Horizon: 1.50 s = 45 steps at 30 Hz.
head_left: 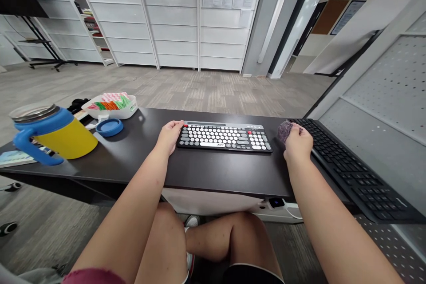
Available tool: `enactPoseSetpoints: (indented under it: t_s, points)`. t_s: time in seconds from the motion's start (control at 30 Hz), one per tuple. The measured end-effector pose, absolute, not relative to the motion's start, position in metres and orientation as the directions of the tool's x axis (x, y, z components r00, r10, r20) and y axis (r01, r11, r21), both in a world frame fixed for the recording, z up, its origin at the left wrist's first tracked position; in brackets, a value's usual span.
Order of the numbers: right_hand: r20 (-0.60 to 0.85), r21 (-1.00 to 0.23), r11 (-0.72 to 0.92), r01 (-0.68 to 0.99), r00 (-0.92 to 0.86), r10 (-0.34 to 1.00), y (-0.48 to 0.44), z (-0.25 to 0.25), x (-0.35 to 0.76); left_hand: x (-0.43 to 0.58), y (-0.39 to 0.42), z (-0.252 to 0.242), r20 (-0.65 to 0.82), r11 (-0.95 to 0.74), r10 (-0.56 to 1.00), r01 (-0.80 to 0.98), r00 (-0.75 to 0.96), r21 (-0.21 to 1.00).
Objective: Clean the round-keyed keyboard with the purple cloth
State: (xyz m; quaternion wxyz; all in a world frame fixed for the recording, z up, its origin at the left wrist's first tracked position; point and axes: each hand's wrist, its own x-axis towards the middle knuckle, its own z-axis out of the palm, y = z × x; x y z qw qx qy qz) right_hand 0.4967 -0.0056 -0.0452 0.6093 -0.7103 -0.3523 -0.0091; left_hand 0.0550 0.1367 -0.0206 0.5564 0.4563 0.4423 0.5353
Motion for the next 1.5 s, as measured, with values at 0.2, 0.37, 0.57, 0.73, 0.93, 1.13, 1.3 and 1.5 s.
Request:
enactPoseSetpoints:
  t_s: [0.2, 0.37, 0.57, 0.73, 0.93, 1.13, 1.3, 1.5]
  points:
    - [0.358, -0.719, -0.212, 0.662, 0.614, 0.704, -0.006, -0.04, 0.476, 0.056, 0.134, -0.016, -0.022, 0.031, 0.998, -0.195, 0.053, 0.98]
    - [0.26, -0.538, -0.209, 0.817, 0.397, 0.881, -0.012, -0.025, 0.441, 0.056, 0.134, -0.015, -0.023, 0.035, 0.998, -0.201, 0.059, 0.979]
    - [0.239, -0.544, -0.061, 0.837, 0.224, 0.945, -0.019, -0.022, 0.439, 0.057, 0.133, -0.016, -0.026, 0.034, 0.999, -0.199, 0.043, 0.979]
    - [0.238, -0.695, 0.078, 0.715, 0.126, 0.963, -0.023, -0.019, 0.444, 0.058, 0.132, -0.015, -0.035, 0.045, 0.998, -0.242, 0.044, 0.969]
    - [0.097, -0.858, 0.075, 0.508, 0.016, 0.995, -0.029, -0.006, 0.453, 0.058, 0.132, -0.012, -0.033, 0.045, 0.998, -0.271, 0.049, 0.962]
    - [-0.017, -0.963, 0.004, 0.271, -0.077, 0.997, -0.04, -0.001, 0.466, 0.058, 0.132, -0.01, -0.033, 0.042, 0.999, -0.288, 0.036, 0.957]
    - [0.095, -0.993, 0.073, 0.092, 0.27, 0.958, -0.028, -0.017, 0.474, 0.058, 0.134, -0.011, -0.038, 0.047, 0.999, -0.264, 0.037, 0.963]
    - [0.238, -0.971, 0.129, 0.201, 0.778, 0.581, -0.007, -0.043, 0.498, 0.057, 0.135, -0.014, -0.029, 0.033, 0.999, -0.224, 0.021, 0.974]
